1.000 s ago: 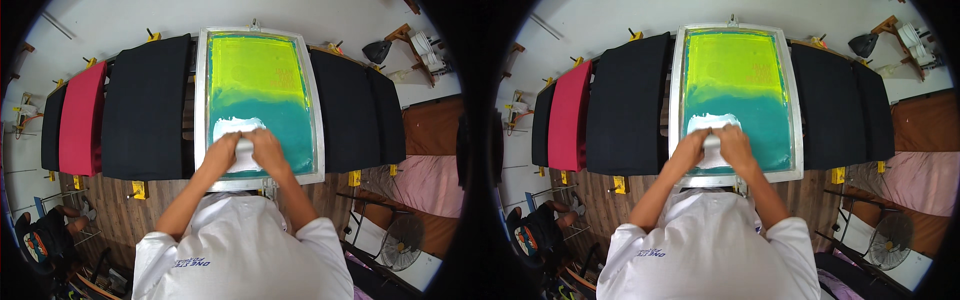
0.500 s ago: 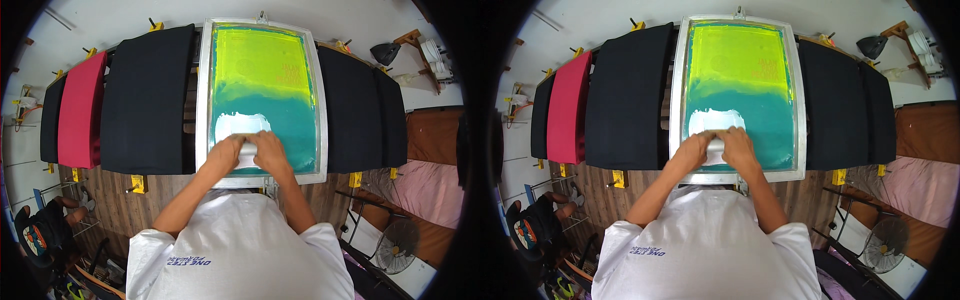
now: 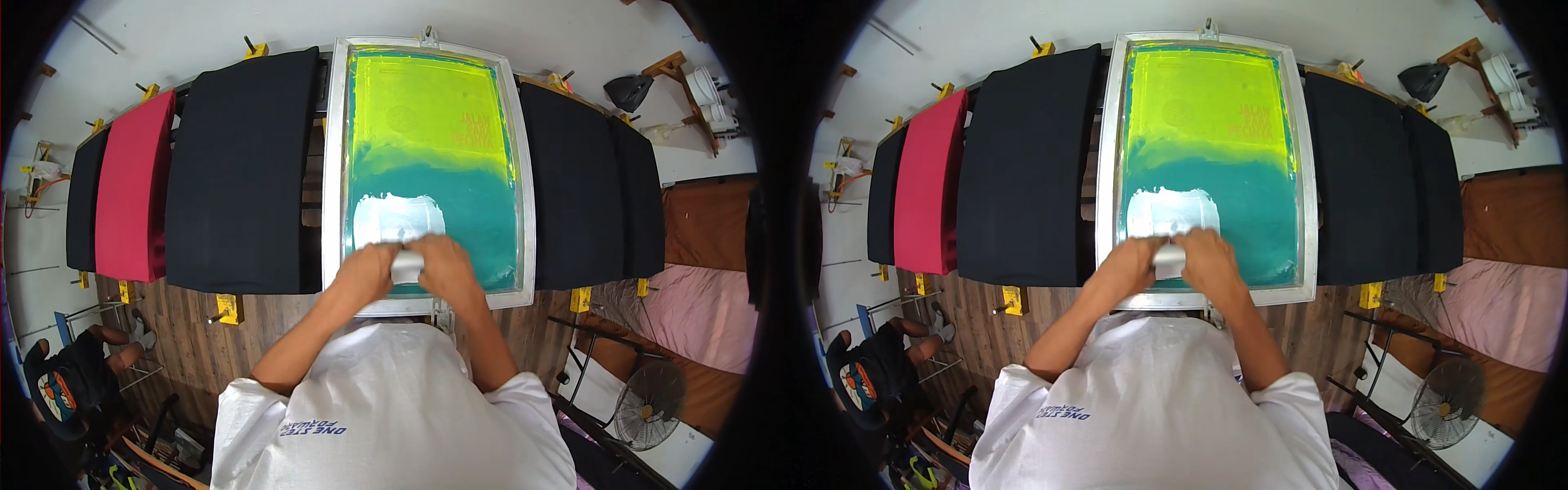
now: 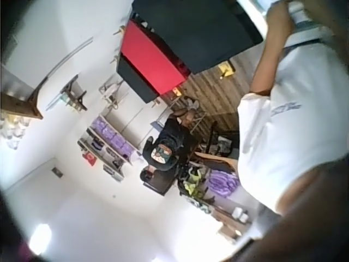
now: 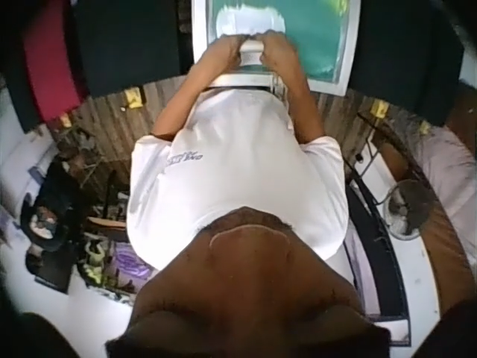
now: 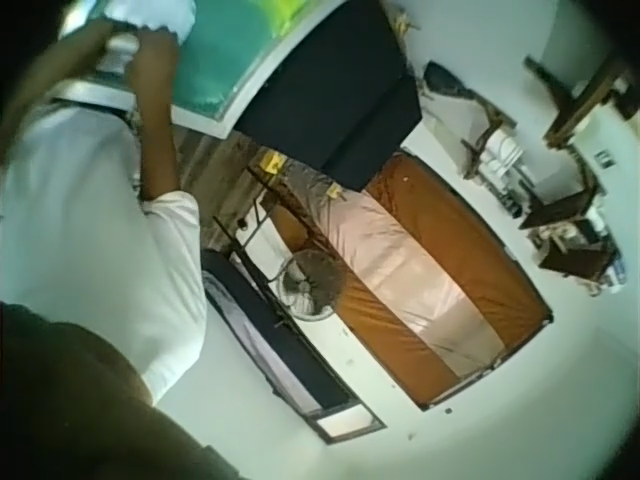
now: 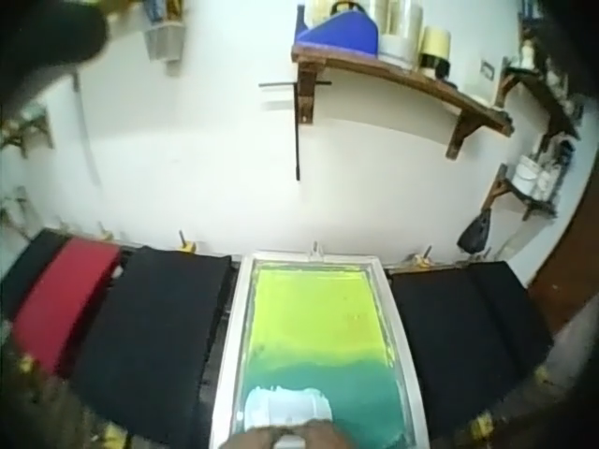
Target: Applying white ink to a garment using a screen and squeegee.
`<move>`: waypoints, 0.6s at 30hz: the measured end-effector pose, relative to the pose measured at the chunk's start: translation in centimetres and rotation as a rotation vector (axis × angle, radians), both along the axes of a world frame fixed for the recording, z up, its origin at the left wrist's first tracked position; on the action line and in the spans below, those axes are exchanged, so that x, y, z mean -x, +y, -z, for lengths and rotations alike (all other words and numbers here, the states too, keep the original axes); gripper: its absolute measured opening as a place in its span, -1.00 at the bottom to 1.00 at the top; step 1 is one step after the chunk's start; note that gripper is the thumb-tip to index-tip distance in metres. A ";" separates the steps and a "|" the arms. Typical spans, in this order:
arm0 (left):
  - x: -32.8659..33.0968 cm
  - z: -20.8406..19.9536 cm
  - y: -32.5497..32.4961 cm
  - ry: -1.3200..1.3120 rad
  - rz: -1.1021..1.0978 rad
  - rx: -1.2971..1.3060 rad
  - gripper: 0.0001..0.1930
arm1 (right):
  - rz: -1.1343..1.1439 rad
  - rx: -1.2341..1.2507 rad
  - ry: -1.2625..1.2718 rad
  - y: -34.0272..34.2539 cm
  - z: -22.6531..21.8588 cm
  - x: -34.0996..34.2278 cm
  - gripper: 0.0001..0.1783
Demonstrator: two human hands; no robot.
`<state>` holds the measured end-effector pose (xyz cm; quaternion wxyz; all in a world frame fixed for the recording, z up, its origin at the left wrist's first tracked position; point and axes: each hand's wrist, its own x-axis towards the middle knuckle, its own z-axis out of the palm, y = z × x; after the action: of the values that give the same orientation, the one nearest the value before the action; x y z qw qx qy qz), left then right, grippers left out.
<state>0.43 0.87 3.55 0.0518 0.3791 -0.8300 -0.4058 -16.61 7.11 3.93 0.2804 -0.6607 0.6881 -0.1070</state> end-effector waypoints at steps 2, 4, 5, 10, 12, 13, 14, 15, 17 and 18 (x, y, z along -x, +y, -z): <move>0.9 0.9 -2.1 0.044 -0.056 0.068 -0.61 | -0.010 0.097 0.078 -2.9 0.7 0.6 -0.55; 1.8 1.2 -3.4 -0.003 -0.055 0.043 -0.59 | -0.015 0.151 0.113 -4.2 2.1 1.4 -0.58; 1.6 1.6 -3.3 0.024 -0.052 0.055 -0.54 | -0.017 0.153 0.112 -4.3 2.2 1.3 -0.58; 0.0 3.0 1.8 0.011 -0.035 0.184 -0.36 | 0.012 0.201 0.030 1.0 3.7 -0.4 -0.39; -1.3 3.1 5.0 0.013 0.004 0.228 -0.33 | 0.043 0.096 -0.007 4.1 2.2 -1.8 -0.33; -1.9 3.3 6.3 0.010 0.020 0.250 -0.32 | 0.054 0.093 -0.015 5.5 1.7 -2.4 -0.34; -2.1 2.6 6.9 0.010 0.039 0.212 -0.33 | 0.068 0.090 -0.023 6.4 1.2 -2.8 -0.35; -2.2 2.2 6.8 0.014 0.036 0.213 -0.33 | 0.066 0.091 -0.019 6.6 1.2 -2.7 -0.35; -2.4 0.8 6.4 0.005 0.057 -0.018 -0.36 | 0.050 0.033 -0.048 6.8 1.0 -2.5 -0.38; -2.3 0.5 5.6 0.002 0.027 -0.090 -0.40 | 0.047 0.037 -0.047 6.2 0.5 -2.3 -0.38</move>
<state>2.68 6.49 3.06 0.0302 0.3694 -0.8159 -0.4438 -14.30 13.28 3.41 0.2816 -0.6469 0.6945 -0.1415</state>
